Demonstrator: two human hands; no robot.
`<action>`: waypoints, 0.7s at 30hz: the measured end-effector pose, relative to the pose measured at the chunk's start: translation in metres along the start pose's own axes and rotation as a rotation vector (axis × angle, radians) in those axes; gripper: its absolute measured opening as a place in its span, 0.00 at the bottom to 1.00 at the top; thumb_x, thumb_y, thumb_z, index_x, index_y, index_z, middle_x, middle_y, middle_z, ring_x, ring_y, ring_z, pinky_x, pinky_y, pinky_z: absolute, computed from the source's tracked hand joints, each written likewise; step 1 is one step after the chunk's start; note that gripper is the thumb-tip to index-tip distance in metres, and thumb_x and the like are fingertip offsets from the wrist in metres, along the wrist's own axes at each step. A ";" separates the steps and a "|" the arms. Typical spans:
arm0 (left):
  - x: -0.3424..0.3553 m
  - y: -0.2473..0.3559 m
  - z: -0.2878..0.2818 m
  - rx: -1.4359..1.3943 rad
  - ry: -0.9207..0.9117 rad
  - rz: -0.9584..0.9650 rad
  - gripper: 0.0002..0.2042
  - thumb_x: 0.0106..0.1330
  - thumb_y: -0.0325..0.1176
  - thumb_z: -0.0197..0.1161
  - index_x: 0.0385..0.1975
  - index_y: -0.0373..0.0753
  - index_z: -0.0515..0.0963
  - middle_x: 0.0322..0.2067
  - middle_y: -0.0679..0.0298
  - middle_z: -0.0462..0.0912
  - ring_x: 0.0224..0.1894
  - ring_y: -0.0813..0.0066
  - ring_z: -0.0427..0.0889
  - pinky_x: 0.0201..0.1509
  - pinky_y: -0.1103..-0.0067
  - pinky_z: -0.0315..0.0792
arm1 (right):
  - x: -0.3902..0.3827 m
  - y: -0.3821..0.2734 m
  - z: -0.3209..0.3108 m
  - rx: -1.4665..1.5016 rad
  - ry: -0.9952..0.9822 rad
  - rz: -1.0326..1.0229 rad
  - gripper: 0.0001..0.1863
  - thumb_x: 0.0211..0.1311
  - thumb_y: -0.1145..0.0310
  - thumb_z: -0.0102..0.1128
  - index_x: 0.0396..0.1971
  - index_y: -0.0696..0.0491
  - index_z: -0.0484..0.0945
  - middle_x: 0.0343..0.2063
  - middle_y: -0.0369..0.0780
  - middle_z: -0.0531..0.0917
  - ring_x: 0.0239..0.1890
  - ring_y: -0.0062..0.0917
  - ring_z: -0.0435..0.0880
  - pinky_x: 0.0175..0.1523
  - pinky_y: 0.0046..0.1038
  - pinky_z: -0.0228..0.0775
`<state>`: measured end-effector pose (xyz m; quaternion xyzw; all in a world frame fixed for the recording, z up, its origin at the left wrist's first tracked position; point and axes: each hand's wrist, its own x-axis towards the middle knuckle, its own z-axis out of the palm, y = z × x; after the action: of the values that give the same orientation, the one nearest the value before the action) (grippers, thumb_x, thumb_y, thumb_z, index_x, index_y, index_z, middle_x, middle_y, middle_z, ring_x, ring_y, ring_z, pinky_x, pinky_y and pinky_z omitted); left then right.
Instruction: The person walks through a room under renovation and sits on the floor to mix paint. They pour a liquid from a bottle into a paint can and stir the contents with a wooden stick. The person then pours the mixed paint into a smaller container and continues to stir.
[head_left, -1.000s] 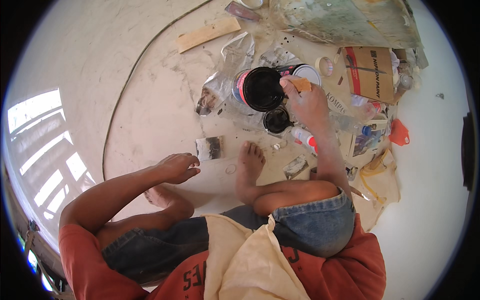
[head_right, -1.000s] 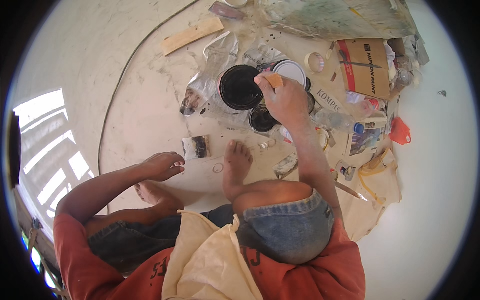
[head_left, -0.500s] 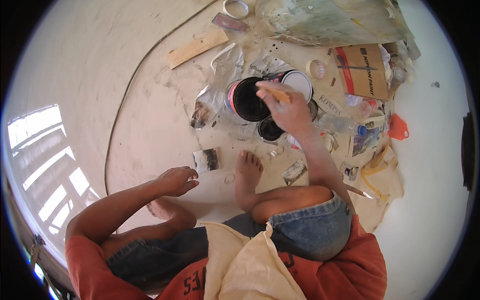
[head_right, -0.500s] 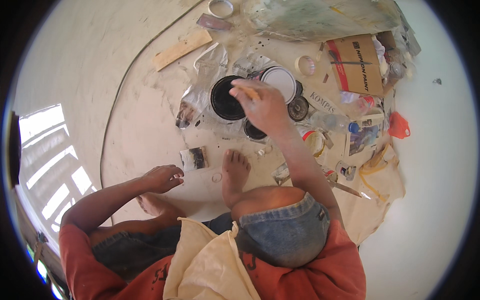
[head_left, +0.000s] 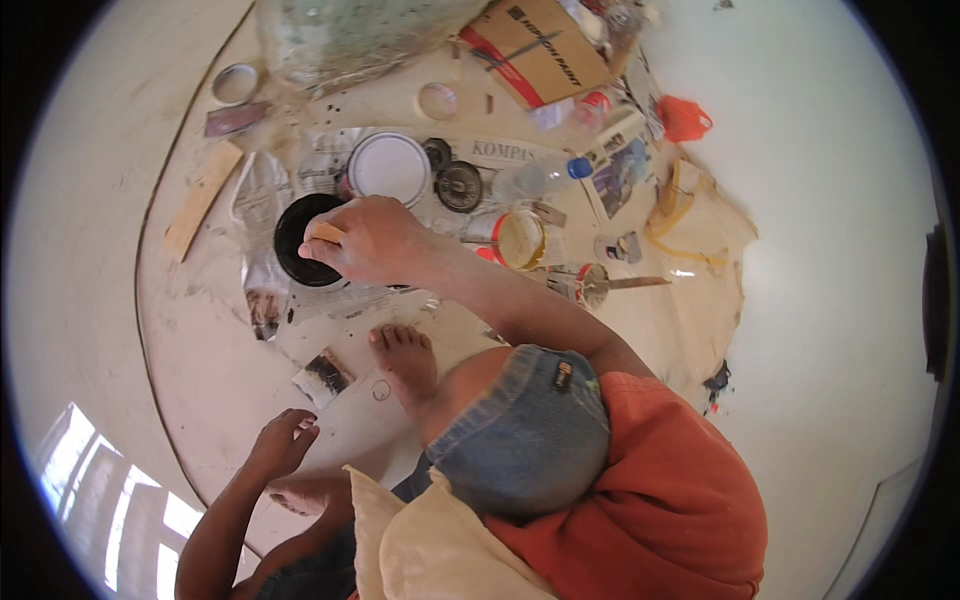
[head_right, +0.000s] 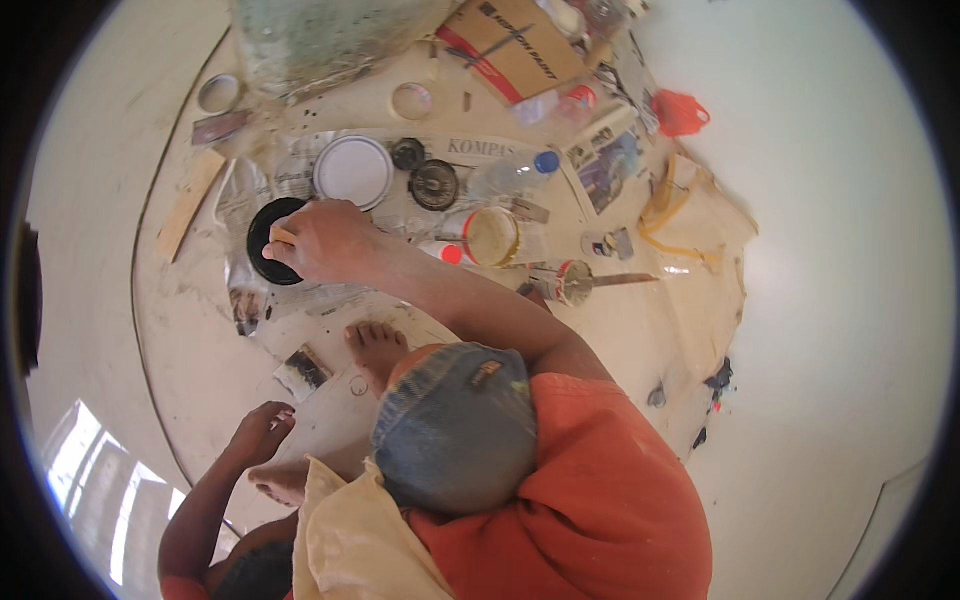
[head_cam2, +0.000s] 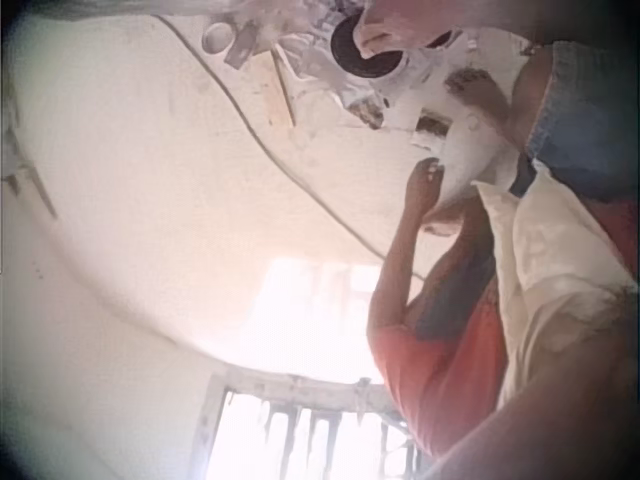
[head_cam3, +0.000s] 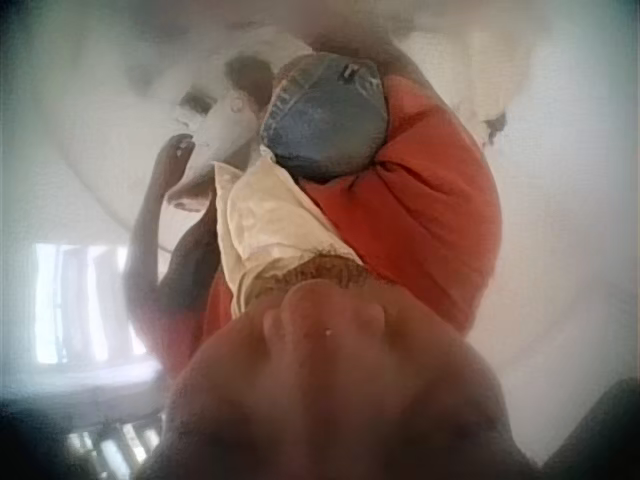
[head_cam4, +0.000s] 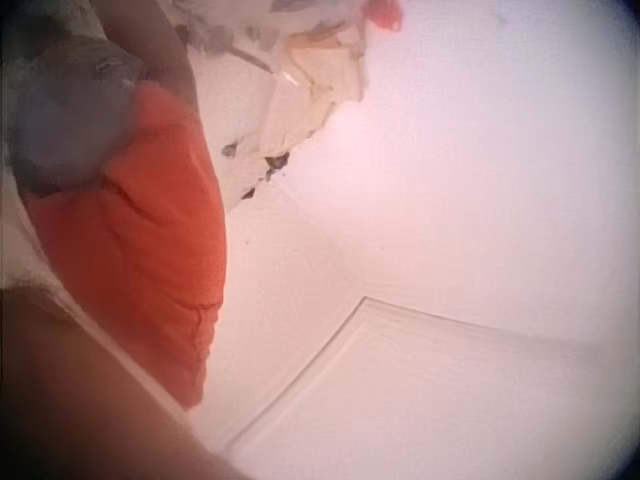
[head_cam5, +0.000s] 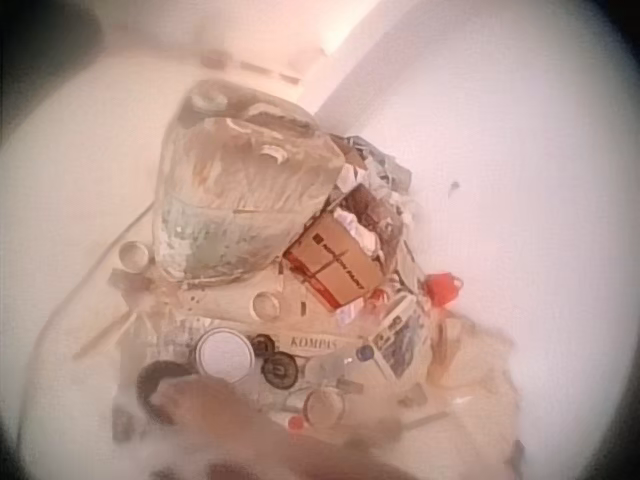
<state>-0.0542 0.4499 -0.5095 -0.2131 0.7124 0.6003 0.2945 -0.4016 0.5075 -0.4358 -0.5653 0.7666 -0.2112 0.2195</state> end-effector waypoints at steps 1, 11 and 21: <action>-0.001 0.001 -0.002 0.005 0.003 -0.008 0.16 0.68 0.37 0.59 0.48 0.32 0.78 0.44 0.51 0.83 0.45 0.58 0.84 0.50 0.68 0.76 | 0.002 -0.003 -0.009 -0.075 -0.065 0.099 0.16 0.64 0.52 0.58 0.31 0.49 0.84 0.30 0.40 0.86 0.33 0.40 0.85 0.38 0.41 0.76; 0.000 0.006 -0.002 -0.010 -0.031 -0.067 0.15 0.68 0.35 0.59 0.48 0.31 0.78 0.44 0.50 0.83 0.47 0.57 0.84 0.53 0.70 0.75 | 0.000 -0.003 0.006 0.028 -0.036 0.059 0.17 0.64 0.48 0.57 0.33 0.45 0.84 0.26 0.40 0.85 0.32 0.40 0.84 0.38 0.40 0.75; 0.003 0.007 -0.004 0.036 -0.053 -0.058 0.15 0.70 0.35 0.58 0.50 0.32 0.76 0.44 0.50 0.83 0.47 0.59 0.84 0.53 0.70 0.76 | 0.001 0.001 0.011 0.004 0.069 0.016 0.20 0.63 0.46 0.58 0.32 0.48 0.85 0.26 0.42 0.85 0.32 0.41 0.85 0.38 0.42 0.76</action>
<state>-0.0617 0.4476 -0.5059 -0.2121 0.7086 0.5840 0.3344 -0.3964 0.5057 -0.4452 -0.5511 0.7778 -0.2302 0.1958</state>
